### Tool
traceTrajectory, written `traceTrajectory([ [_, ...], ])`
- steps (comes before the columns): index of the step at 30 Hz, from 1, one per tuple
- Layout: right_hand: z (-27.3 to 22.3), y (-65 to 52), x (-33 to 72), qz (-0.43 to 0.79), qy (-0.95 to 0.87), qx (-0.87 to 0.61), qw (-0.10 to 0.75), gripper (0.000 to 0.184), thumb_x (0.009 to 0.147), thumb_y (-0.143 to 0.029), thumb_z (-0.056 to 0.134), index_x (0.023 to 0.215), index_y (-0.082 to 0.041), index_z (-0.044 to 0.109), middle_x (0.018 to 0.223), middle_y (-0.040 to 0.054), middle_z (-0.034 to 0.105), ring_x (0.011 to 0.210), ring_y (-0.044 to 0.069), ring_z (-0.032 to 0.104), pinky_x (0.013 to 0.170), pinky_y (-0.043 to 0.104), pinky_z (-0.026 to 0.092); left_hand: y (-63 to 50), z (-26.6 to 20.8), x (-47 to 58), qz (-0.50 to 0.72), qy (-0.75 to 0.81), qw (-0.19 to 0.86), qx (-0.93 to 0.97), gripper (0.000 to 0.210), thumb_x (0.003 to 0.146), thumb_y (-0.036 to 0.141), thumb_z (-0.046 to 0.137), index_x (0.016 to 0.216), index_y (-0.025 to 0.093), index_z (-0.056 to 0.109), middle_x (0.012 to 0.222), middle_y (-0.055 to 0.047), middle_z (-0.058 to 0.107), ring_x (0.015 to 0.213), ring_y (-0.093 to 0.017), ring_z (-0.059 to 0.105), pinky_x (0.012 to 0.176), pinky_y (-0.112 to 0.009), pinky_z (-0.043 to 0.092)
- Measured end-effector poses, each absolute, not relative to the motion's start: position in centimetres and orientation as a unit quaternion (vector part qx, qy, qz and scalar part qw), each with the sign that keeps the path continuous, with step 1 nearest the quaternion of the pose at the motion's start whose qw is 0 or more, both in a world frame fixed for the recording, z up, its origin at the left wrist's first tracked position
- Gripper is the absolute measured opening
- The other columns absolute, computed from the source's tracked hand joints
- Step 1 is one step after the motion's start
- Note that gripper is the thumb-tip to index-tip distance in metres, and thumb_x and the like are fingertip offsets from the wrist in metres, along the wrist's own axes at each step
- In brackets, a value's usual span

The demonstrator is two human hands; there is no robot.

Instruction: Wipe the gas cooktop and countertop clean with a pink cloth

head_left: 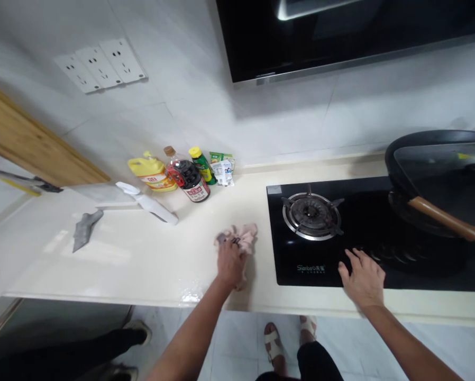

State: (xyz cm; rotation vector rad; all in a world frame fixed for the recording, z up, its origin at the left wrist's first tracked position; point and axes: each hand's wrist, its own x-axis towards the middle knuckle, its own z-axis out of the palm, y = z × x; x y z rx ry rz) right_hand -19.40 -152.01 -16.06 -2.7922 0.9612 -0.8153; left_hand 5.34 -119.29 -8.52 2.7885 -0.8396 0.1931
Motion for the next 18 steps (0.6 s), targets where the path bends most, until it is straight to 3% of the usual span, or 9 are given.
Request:
traceTrajectory([
  [5,-16.2,-152.2,-19.5,-0.266,0.315,-0.910,0.053,0.051,0.102,-0.047,0.036,0.133,-0.015,0.061,0.142,0.0168,0.059,0.138,0.033,0.047,0.112,0.053,0.035,-107.2,-7.1,5.5,0.063,-0.104,0.100,0.988,0.026,0.089,0.022,0.052,0.109,0.017,0.068,0.133,-0.020,0.061,0.122,-0.035,0.057,0.104,-0.052,0.048],
  [10,-16.5,-152.3,-19.6,-0.264,0.316,-0.910,0.060,0.054,0.101,-0.049,0.035,0.133,-0.015,0.061,0.143,0.0172,0.058,0.138,0.034,0.046,0.112,0.054,0.034,-99.2,-5.2,5.4,0.069,0.110,0.121,0.984,0.041,0.092,0.029,0.050,0.129,0.016,0.061,0.148,-0.023,0.049,0.130,-0.040,0.052,0.106,-0.060,0.046],
  [14,-16.7,-152.5,-19.7,-0.258,0.316,-0.910,0.073,0.054,0.100,-0.048,0.036,0.134,-0.015,0.061,0.144,0.0180,0.057,0.139,0.035,0.043,0.112,0.055,0.033,-97.7,-5.4,5.4,0.073,0.234,0.165,0.955,0.044,0.095,0.038,0.056,0.133,0.016,0.060,0.156,-0.019,0.041,0.140,-0.040,0.044,0.109,-0.055,0.046],
  [18,-16.5,-152.4,-19.6,-0.250,0.320,-0.910,0.082,0.052,0.098,-0.045,0.039,0.134,-0.015,0.061,0.144,0.0191,0.056,0.140,0.036,0.042,0.113,0.056,0.031,-99.6,-7.1,3.9,0.074,0.292,0.213,0.929,0.047,0.096,0.045,0.064,0.135,0.019,0.059,0.147,-0.012,0.054,0.132,-0.033,0.055,0.107,-0.054,0.051],
])
